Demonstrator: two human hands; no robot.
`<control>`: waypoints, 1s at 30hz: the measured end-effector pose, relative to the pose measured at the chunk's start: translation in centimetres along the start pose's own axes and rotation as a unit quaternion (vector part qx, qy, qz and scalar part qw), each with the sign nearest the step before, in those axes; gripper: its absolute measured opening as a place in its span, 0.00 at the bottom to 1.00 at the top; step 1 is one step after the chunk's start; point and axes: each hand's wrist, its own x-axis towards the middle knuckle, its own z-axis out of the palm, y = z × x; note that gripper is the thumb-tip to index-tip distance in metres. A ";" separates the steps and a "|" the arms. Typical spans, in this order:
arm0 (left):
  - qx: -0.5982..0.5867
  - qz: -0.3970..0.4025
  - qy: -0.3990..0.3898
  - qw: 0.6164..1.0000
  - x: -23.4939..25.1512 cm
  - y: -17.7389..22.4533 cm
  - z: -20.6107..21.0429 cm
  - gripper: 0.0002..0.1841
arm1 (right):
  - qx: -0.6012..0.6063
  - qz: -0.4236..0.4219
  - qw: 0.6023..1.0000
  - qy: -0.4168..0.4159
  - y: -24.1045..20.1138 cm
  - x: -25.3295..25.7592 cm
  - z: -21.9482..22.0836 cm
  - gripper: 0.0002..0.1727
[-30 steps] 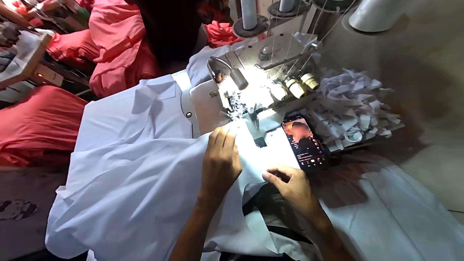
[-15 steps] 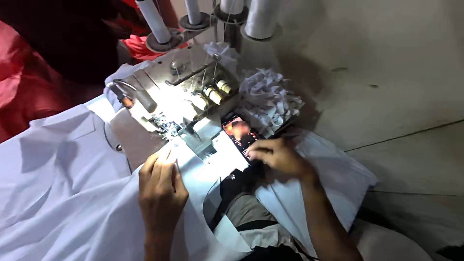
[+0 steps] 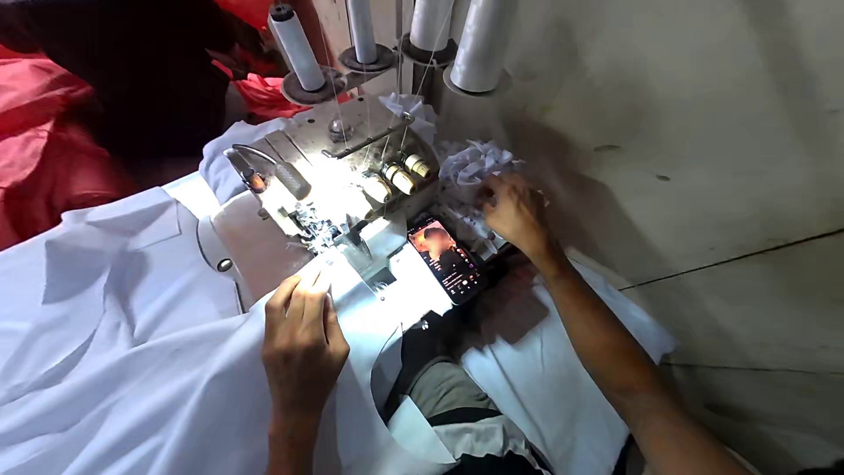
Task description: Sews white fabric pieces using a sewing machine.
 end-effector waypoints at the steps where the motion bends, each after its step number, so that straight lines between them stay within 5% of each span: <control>1: 0.000 0.000 0.001 1.000 0.0 0.0 0.0 0.17 | -0.006 0.000 1.000 -0.004 0.1 0.5 0.3 0.11; 7: -0.008 -0.005 0.002 1.000 0.0 0.0 0.1 0.17 | 0.160 -0.004 0.987 -0.027 0.4 0.8 -1.0 0.12; 12: -0.026 -0.013 -0.003 1.000 0.1 0.0 -0.2 0.18 | 0.389 -0.028 0.921 0.023 0.8 1.8 -4.0 0.12; 23: -0.208 -0.010 0.002 0.978 0.5 2.4 -2.5 0.13 | 0.441 -0.095 0.883 0.128 0.6 3.7 -8.4 0.19; 30: -0.420 0.007 -0.085 0.904 3.8 8.7 -1.4 0.18 | 0.499 -0.088 0.859 0.076 -4.9 -1.9 -10.6 0.17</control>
